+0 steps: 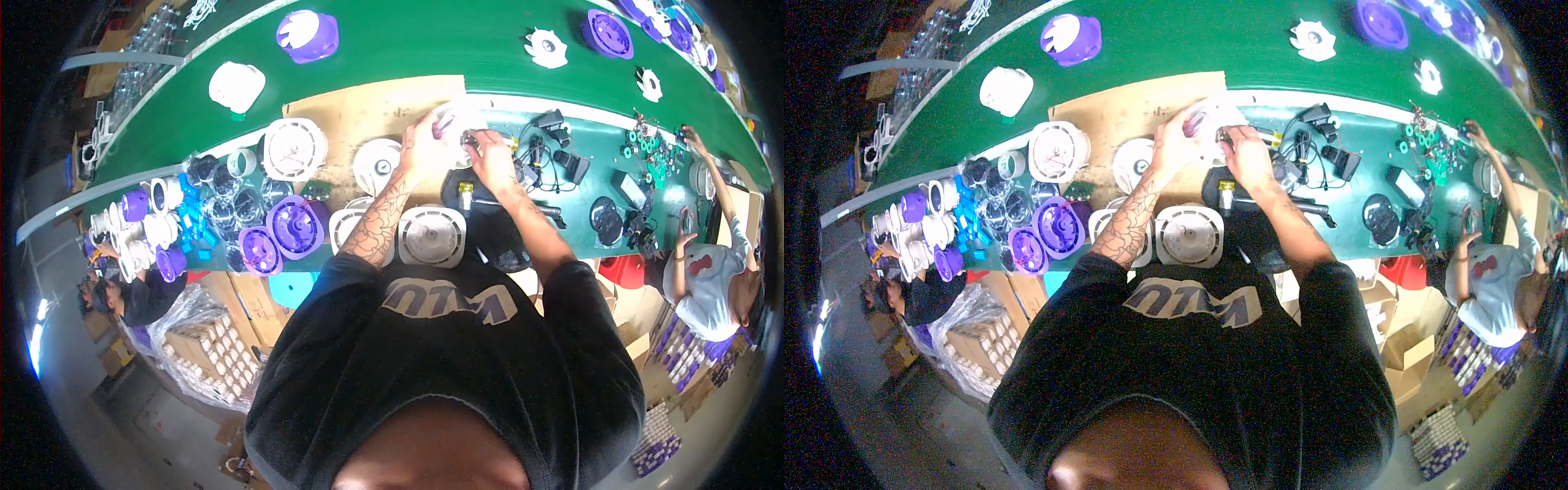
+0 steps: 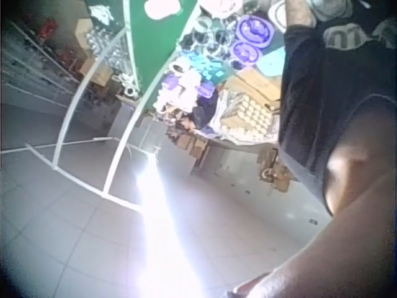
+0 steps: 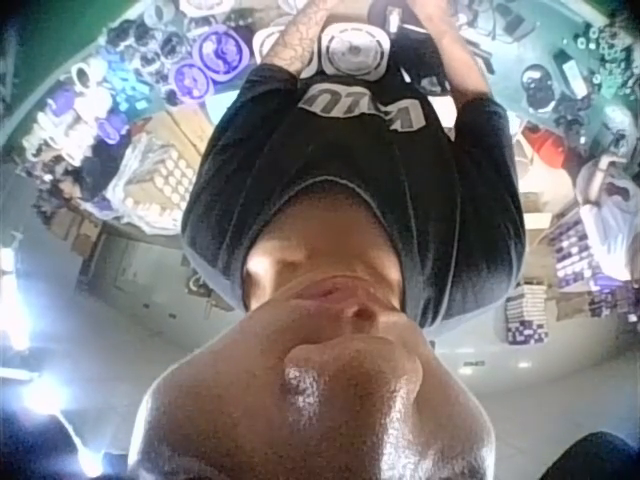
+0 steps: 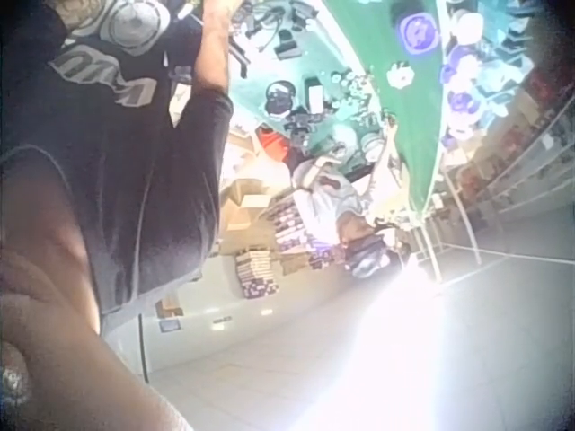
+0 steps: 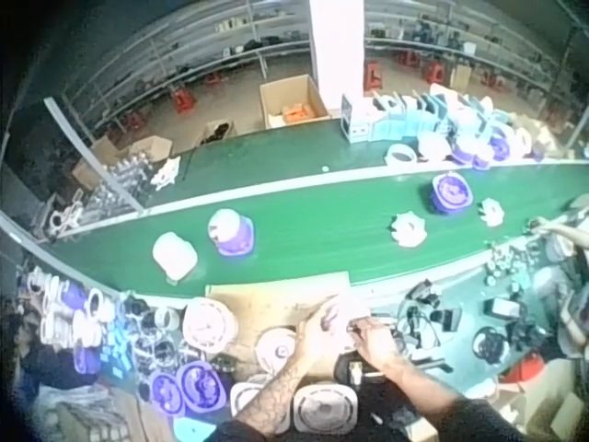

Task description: The person assembles circular plastic housings and covers by hand on an industrial assembly line, using a rubber mallet to secure the components together.

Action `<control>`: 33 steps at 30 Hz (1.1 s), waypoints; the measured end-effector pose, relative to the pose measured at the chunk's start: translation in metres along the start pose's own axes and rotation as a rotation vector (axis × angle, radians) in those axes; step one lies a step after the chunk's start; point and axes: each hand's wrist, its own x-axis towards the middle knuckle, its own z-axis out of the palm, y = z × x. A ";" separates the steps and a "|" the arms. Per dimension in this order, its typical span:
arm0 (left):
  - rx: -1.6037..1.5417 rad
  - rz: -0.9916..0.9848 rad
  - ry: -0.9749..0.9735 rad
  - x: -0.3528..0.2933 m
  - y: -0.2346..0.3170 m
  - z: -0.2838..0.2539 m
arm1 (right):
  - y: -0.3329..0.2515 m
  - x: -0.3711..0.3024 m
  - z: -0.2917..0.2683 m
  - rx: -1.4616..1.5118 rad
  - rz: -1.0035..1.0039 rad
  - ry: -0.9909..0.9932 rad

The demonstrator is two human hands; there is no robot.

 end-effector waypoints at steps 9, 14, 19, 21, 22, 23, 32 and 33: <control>-0.037 0.027 0.017 0.004 -0.024 -0.005 | 0.048 0.034 0.024 0.598 0.218 -0.048; 0.054 -0.043 0.021 0.018 -0.062 0.006 | 0.061 0.054 0.042 0.694 0.346 -0.188; 0.041 -0.135 -0.081 0.028 -0.088 -0.003 | 0.031 0.075 0.030 0.144 0.283 -0.312; 0.021 -0.190 -0.099 0.029 -0.103 -0.024 | 0.023 0.068 0.035 0.100 0.276 -0.341; -0.012 -0.155 -0.053 0.027 -0.104 -0.036 | 0.026 0.067 0.033 0.049 0.300 -0.345; -0.043 -0.122 -0.005 0.021 -0.105 -0.048 | 0.031 0.073 0.029 0.051 0.282 -0.350; 0.273 -0.507 -0.126 -0.013 -0.153 -0.117 | 0.046 0.105 0.027 0.212 0.268 -0.414; 0.131 -0.568 -0.213 -0.013 -0.161 -0.118 | 0.040 0.110 0.024 0.206 0.246 -0.465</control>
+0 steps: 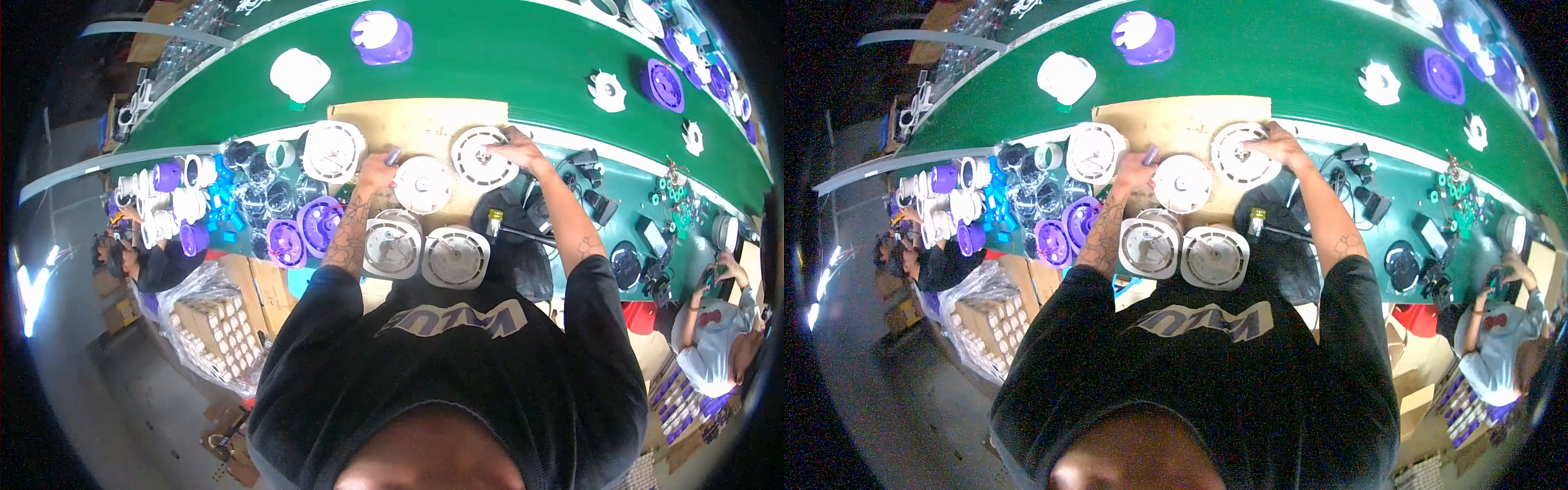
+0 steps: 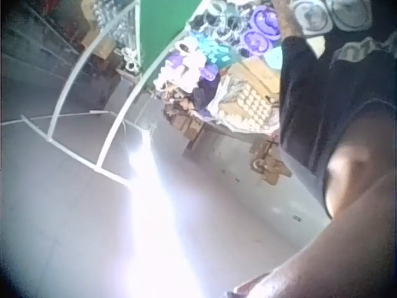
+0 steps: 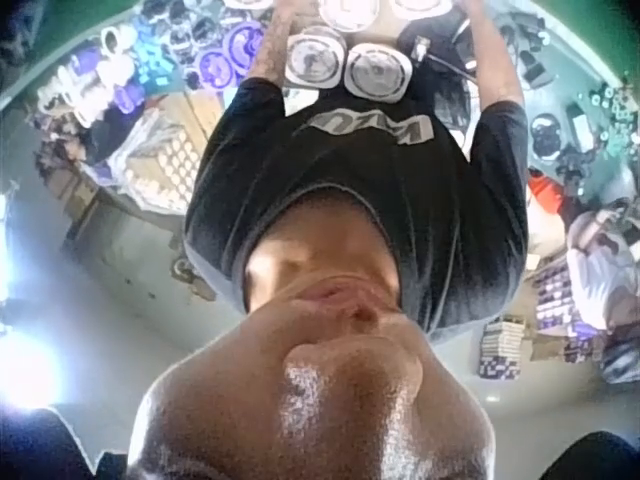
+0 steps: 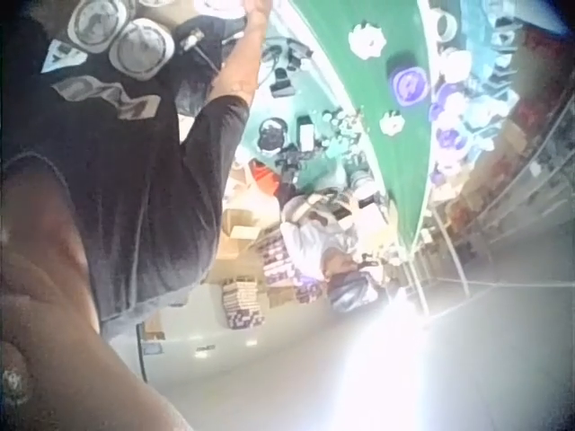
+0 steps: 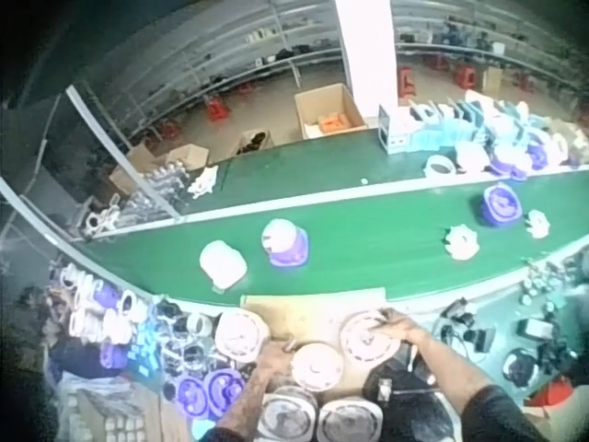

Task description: The person assembles circular plastic housings and covers by hand on an industrial assembly line, using a rubber mallet to secure the components together.

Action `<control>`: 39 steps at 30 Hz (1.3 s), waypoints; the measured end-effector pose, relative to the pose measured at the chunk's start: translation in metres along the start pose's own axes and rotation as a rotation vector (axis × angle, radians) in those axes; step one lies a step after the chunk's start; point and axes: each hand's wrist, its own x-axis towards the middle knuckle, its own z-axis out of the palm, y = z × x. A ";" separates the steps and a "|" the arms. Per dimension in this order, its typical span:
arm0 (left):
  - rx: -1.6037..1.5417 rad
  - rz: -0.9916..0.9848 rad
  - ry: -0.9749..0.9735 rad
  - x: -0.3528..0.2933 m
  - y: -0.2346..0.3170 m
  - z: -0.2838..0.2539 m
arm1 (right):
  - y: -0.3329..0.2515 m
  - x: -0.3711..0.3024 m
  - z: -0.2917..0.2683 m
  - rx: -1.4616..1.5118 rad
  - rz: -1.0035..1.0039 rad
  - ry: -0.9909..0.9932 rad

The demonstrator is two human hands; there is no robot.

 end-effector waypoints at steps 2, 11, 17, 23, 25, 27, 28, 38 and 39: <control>-0.107 0.015 0.012 -0.004 0.000 0.004 | -0.016 -0.004 -0.016 -0.053 -0.013 -0.029; 0.357 0.425 -0.068 -0.001 0.047 0.006 | 0.033 0.045 -0.109 0.771 0.429 0.450; 0.043 0.140 0.060 0.047 0.107 0.014 | 0.065 0.043 -0.093 1.012 0.217 0.652; -0.625 0.234 0.047 0.117 0.181 0.042 | 0.016 0.004 -0.046 1.042 0.222 0.554; -0.590 0.245 -0.059 0.101 0.209 0.039 | 0.015 -0.001 -0.041 1.021 0.229 0.551; -0.502 0.237 -0.197 0.082 0.205 0.023 | -0.006 0.000 -0.037 0.932 0.188 0.481; -0.497 0.214 -0.191 0.072 0.202 0.016 | -0.007 0.005 -0.032 0.941 0.201 0.461; -0.729 -0.019 0.108 -0.122 0.067 -0.083 | -0.041 -0.018 0.057 0.656 0.077 -0.008; -0.721 -0.079 0.115 -0.139 0.050 -0.083 | -0.038 -0.025 0.069 0.525 0.035 -0.090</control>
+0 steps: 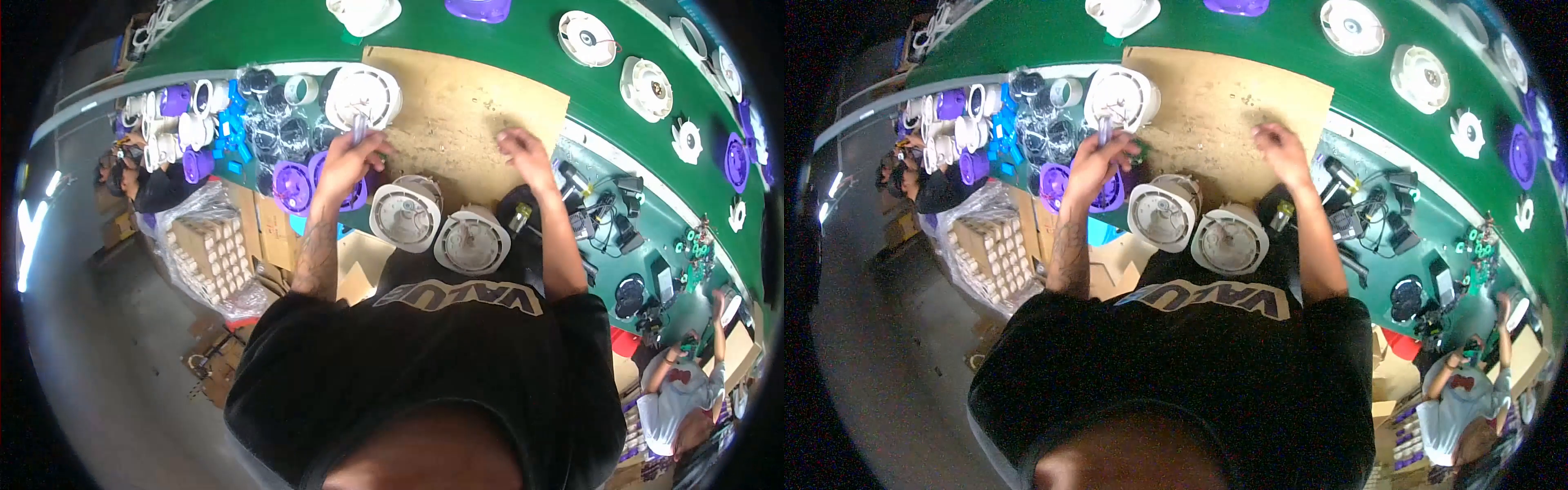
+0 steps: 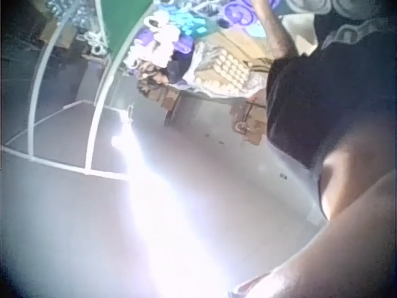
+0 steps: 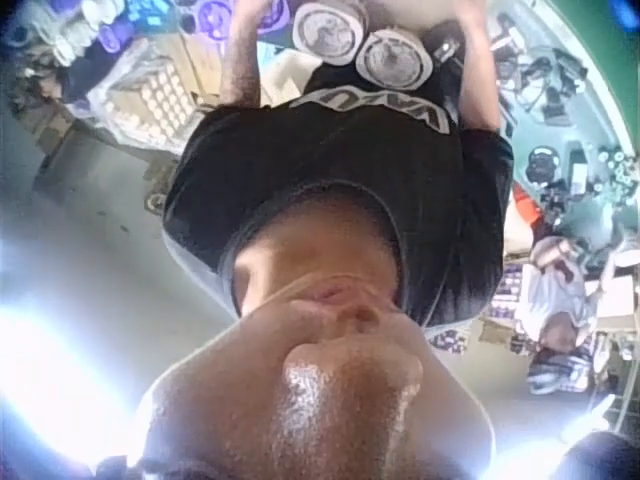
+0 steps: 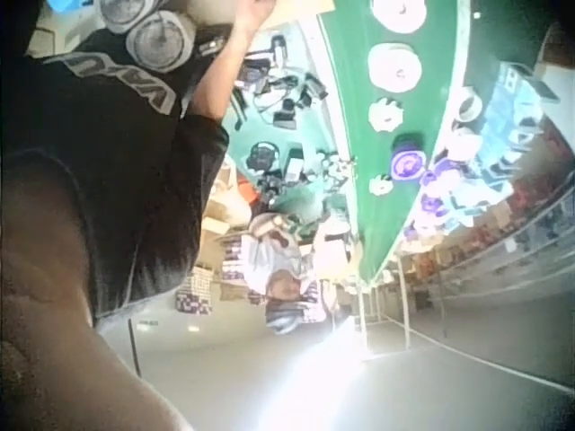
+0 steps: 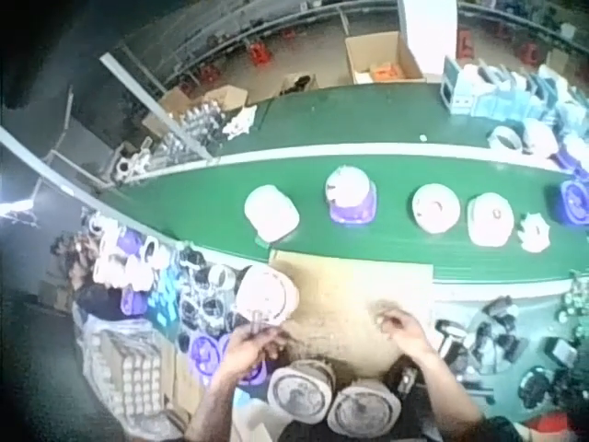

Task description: The person assembles circular plastic housings and covers by hand on an industrial assembly line, using a rubber mallet to secure the components together.

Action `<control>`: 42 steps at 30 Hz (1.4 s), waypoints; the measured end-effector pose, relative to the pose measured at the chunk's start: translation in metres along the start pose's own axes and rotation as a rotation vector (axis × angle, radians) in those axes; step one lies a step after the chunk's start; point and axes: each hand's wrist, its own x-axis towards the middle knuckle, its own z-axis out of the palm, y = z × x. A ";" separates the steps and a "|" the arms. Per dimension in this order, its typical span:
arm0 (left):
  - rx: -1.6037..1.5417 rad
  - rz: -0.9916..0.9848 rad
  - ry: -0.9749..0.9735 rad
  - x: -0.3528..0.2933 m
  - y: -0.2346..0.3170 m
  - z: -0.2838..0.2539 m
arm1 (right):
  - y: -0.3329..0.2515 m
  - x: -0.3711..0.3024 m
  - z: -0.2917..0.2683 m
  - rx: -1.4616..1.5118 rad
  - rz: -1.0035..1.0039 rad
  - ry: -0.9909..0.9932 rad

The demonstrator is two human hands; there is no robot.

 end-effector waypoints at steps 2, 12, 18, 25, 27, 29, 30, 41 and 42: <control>-0.021 -0.049 0.052 -0.030 -0.032 -0.019 | 0.009 -0.019 0.026 -0.237 -0.036 -0.163; 0.046 0.081 0.174 -0.112 -0.191 -0.033 | -0.021 -0.069 0.139 -0.647 -0.225 -0.504; -0.118 0.059 0.274 -0.115 -0.225 -0.033 | -0.024 -0.083 0.160 -0.776 -0.287 -0.445; -0.509 -0.014 -0.022 -0.128 -0.208 -0.036 | -0.032 -0.096 0.160 -0.736 -0.290 -0.309; -0.581 0.053 -0.112 -0.134 -0.193 -0.041 | -0.041 -0.107 0.157 -0.506 -0.132 -0.343; -0.659 0.163 -0.216 -0.134 -0.176 -0.043 | -0.042 -0.110 0.152 -0.277 0.036 -0.367; -0.685 0.159 -0.208 -0.131 -0.169 -0.042 | -0.036 -0.106 0.145 -0.145 0.100 -0.384; -0.550 0.283 -0.111 -0.095 -0.165 -0.042 | -0.017 -0.069 0.143 0.013 0.242 -0.408; -0.629 0.279 -0.031 -0.096 -0.169 -0.043 | -0.017 -0.068 0.147 0.006 0.248 -0.412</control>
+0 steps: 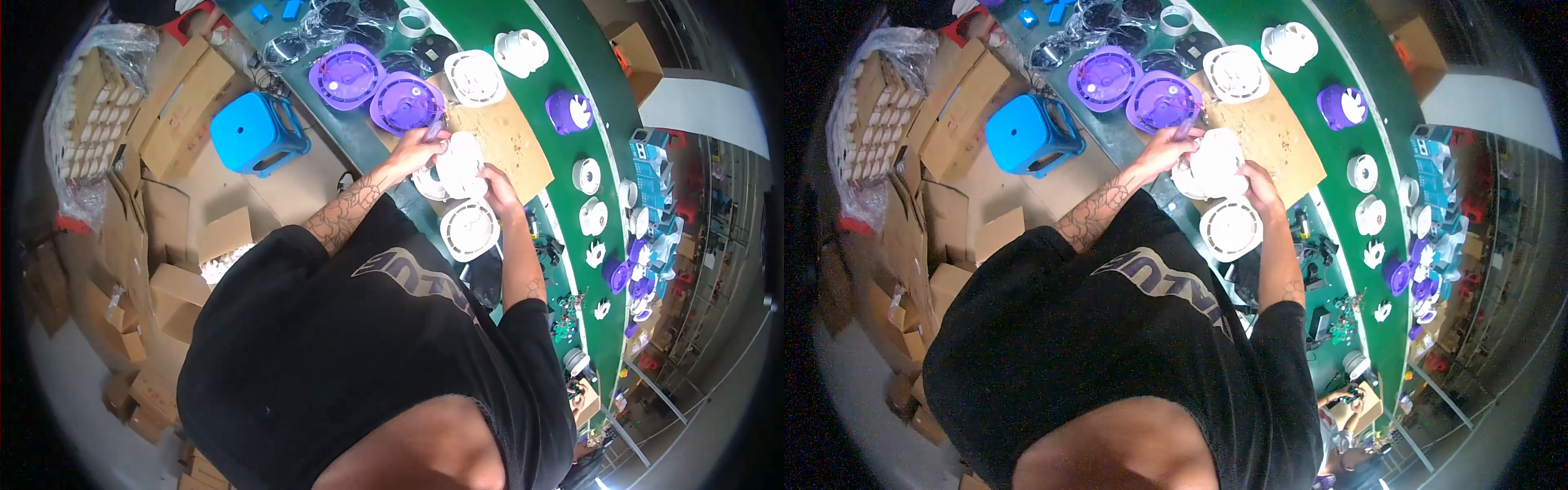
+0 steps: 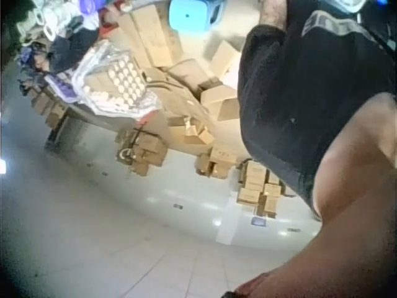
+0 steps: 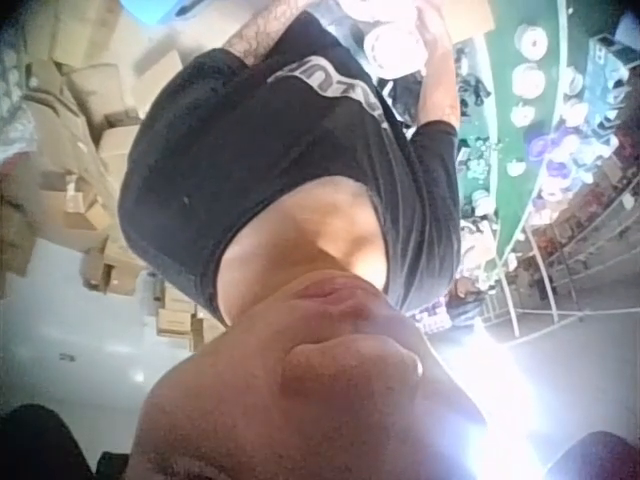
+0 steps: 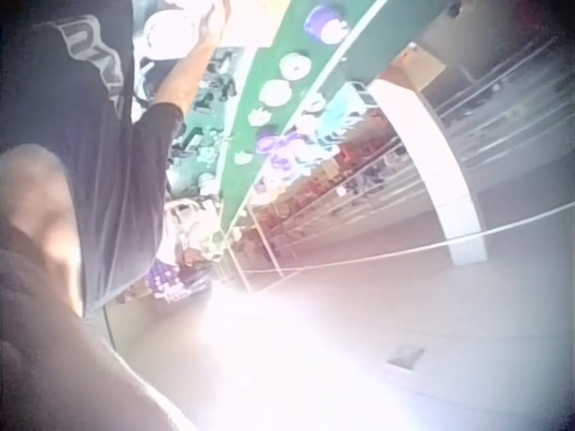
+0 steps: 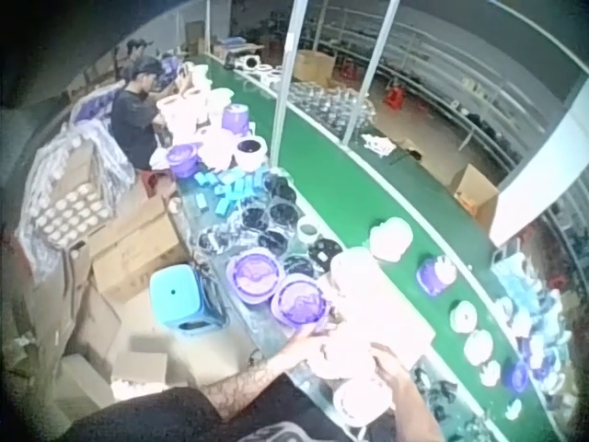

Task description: The person assembles circular plastic housings and covers by hand on an industrial assembly line, using a rubber mallet to secure the components together.

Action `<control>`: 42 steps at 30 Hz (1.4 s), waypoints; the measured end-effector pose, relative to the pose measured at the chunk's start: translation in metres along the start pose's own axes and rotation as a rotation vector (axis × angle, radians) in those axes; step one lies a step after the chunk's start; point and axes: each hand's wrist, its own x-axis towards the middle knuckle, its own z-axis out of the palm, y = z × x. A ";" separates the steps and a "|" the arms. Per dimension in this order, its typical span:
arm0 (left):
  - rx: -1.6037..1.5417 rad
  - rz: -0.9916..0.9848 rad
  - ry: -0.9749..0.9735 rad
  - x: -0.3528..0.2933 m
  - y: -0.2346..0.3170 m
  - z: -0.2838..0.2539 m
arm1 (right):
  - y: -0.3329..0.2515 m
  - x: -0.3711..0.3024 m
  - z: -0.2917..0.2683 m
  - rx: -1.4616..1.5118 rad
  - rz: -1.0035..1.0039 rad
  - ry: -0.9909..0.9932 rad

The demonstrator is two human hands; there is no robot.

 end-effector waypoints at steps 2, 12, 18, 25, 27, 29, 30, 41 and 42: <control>-0.017 0.044 0.116 0.006 -0.034 -0.015 | -0.007 0.005 0.014 -0.044 0.059 0.057; 0.154 -0.109 -0.021 0.017 -0.106 -0.040 | -0.014 0.015 0.031 0.248 0.014 0.064; 0.214 -0.015 -0.009 0.032 -0.117 -0.039 | -0.011 0.012 -0.002 0.427 0.063 -0.079; 0.192 0.115 0.044 0.036 -0.113 -0.022 | -0.012 -0.008 -0.007 0.572 -0.075 -0.180; 0.150 0.127 0.058 0.039 -0.110 -0.018 | -0.016 -0.015 0.003 0.552 -0.164 0.233; 0.149 0.124 0.054 0.040 -0.105 -0.014 | -0.017 -0.022 0.000 0.591 -0.199 0.185; 0.149 0.125 0.046 0.041 -0.102 -0.011 | -0.018 -0.025 -0.003 0.613 -0.228 0.141; 0.185 0.112 0.017 0.058 -0.094 0.010 | -0.002 -0.022 -0.051 0.793 -0.266 -0.063; 0.176 0.107 0.018 0.060 -0.094 0.012 | -0.005 -0.023 -0.052 0.819 -0.271 -0.093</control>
